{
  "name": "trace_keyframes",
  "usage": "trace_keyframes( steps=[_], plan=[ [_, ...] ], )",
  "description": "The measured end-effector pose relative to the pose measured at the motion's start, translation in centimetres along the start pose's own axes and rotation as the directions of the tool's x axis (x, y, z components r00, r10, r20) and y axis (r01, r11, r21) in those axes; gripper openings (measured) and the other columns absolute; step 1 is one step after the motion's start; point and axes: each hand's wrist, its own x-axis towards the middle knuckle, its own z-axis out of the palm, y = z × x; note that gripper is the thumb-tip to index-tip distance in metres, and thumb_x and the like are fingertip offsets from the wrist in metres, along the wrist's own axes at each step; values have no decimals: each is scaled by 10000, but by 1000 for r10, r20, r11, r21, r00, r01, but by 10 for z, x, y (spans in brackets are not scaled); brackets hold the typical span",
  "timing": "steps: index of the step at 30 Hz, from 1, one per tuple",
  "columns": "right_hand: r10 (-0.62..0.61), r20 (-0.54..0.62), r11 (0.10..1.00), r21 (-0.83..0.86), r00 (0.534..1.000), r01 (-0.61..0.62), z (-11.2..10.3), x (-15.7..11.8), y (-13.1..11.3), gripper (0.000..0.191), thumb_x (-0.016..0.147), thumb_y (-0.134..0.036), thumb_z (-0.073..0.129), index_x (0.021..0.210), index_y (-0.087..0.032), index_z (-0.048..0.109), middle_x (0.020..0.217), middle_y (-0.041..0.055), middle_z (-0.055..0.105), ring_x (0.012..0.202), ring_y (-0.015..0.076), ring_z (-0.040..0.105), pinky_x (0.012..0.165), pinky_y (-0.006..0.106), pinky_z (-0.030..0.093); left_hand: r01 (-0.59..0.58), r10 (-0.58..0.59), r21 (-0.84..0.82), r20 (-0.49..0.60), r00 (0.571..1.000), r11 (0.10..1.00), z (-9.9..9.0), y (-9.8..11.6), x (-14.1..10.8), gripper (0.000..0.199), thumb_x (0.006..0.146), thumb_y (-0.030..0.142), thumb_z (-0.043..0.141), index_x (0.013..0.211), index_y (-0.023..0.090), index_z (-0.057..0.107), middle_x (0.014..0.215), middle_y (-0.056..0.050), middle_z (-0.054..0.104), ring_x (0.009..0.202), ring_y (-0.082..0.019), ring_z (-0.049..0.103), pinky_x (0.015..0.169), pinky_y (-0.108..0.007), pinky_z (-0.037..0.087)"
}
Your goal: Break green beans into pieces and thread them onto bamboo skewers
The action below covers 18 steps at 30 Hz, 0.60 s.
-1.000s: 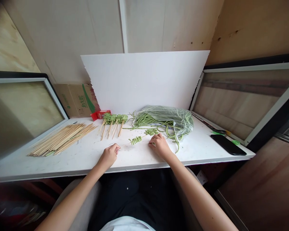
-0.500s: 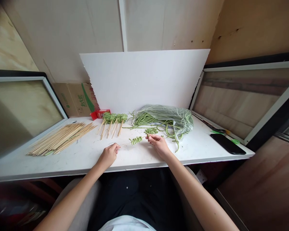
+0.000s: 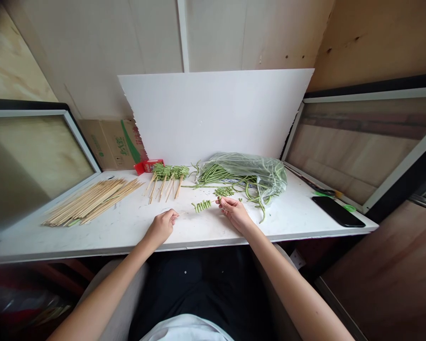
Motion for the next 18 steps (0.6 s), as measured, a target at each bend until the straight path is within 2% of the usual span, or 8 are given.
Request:
trace_keyframes(
  steps=[11, 18],
  plan=[
    [-7, 22, 999, 50, 1000, 6, 0, 0, 0, 431, 749, -595, 882, 937, -225, 764, 1060, 61, 736, 763, 143, 610, 699, 279, 503, 19, -19, 0, 23, 1000, 1000, -2, 1, 0, 297, 850, -49, 468, 892, 213, 602, 815, -38, 703, 835, -200, 722, 704, -263, 500],
    [6, 4, 999, 54, 1000, -6, 2, -1, -2, 442, 722, -595, 900, 922, -222, 772, 1063, 70, 743, 766, 146, 597, 677, 267, 505, 14, -15, 32, 19, 1000, 999, -2, 1, 0, 262, 889, -7, 466, 884, 214, 607, 796, -43, 705, 804, -202, 715, 688, -274, 498]
  ],
)
